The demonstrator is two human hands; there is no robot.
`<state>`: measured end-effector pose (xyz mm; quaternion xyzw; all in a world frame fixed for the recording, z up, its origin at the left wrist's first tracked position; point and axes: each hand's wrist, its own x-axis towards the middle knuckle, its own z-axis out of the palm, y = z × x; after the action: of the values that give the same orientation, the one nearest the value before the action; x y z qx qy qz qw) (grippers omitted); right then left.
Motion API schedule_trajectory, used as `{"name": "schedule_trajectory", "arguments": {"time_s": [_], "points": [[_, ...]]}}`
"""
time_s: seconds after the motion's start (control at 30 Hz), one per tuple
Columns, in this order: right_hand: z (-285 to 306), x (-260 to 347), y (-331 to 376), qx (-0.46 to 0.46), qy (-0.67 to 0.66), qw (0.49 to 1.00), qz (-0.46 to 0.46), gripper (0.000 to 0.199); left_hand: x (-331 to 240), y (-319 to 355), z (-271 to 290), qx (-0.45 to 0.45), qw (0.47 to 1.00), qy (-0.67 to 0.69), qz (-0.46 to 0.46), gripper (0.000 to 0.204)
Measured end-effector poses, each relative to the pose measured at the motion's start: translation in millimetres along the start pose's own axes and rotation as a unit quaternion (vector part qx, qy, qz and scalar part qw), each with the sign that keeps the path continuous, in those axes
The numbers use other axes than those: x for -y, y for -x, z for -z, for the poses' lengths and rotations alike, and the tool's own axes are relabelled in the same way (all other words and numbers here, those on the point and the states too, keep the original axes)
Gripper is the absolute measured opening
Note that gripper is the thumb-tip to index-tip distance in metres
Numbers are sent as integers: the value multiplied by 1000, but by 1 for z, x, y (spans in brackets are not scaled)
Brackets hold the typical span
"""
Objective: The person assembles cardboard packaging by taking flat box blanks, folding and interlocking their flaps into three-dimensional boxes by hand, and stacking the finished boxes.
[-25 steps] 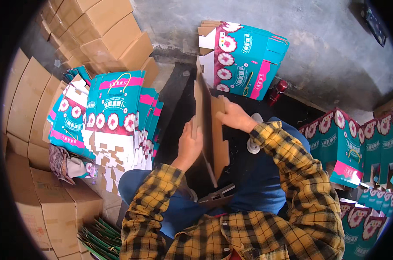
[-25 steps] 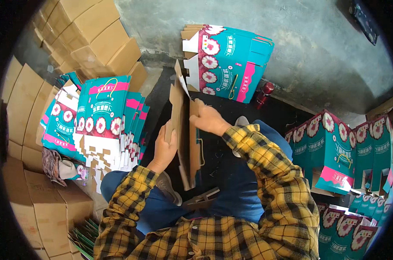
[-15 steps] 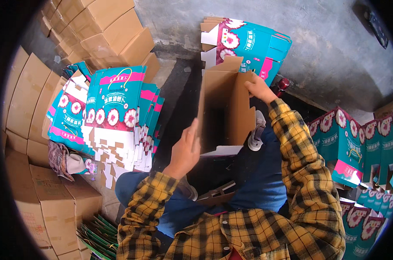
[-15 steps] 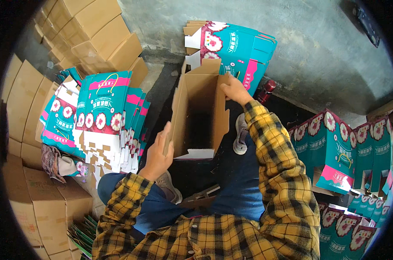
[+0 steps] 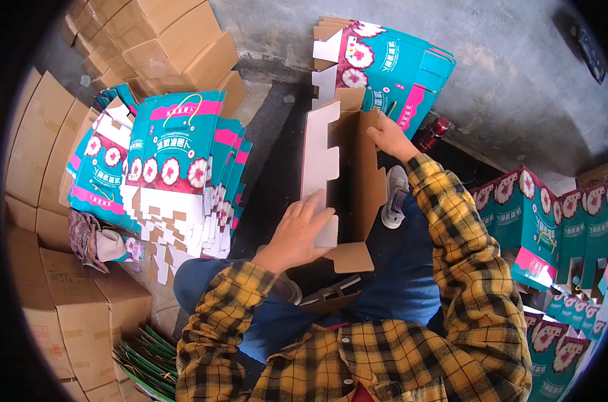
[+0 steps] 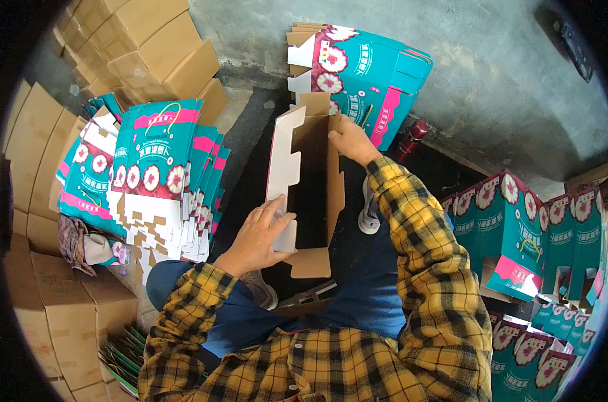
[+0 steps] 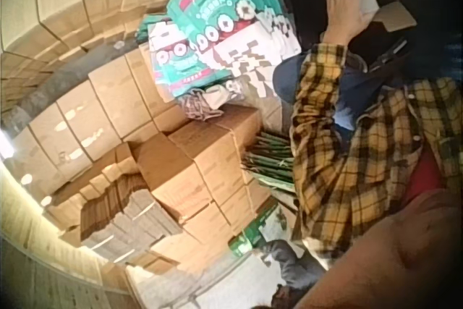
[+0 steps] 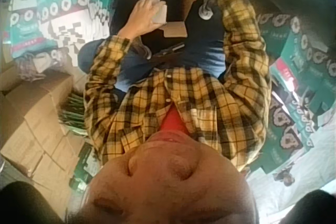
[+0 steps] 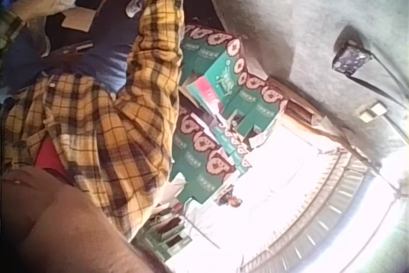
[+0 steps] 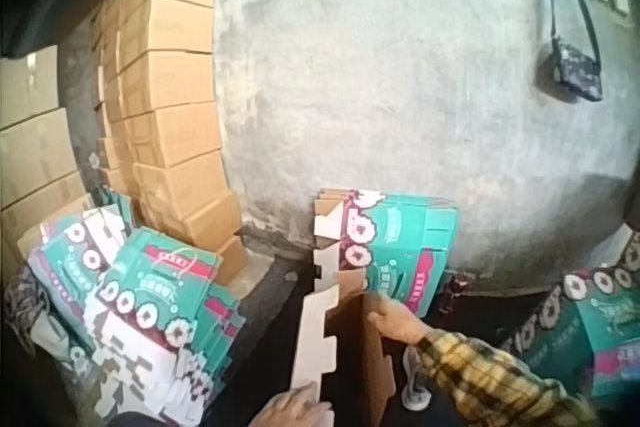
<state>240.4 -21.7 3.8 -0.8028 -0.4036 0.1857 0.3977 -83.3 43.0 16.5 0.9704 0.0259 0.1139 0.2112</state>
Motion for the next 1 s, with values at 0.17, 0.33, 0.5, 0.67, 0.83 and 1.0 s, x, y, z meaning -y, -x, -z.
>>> {"name": "schedule_trajectory", "arguments": {"time_s": [0.17,0.33,0.5,0.67,0.83,1.0], "points": [[-5,11,5,3,55,998,18,50,0,-4,-5,29,1000,10,-4,70],[0,-4,3,5,34,998,44,49,-4,-9,-14,45,999,-12,-17,67],[-2,-2,7,22,-26,998,48,49,-15,10,-22,52,998,-14,12,61],[0,-7,6,14,-35,999,38,50,-23,31,-27,10,986,167,-15,58],[-4,-18,1,6,-36,999,36,52,-48,11,-55,-115,971,119,174,54],[-9,-8,6,50,-108,992,-38,49,-66,-16,-73,-93,965,-55,237,47]]}}
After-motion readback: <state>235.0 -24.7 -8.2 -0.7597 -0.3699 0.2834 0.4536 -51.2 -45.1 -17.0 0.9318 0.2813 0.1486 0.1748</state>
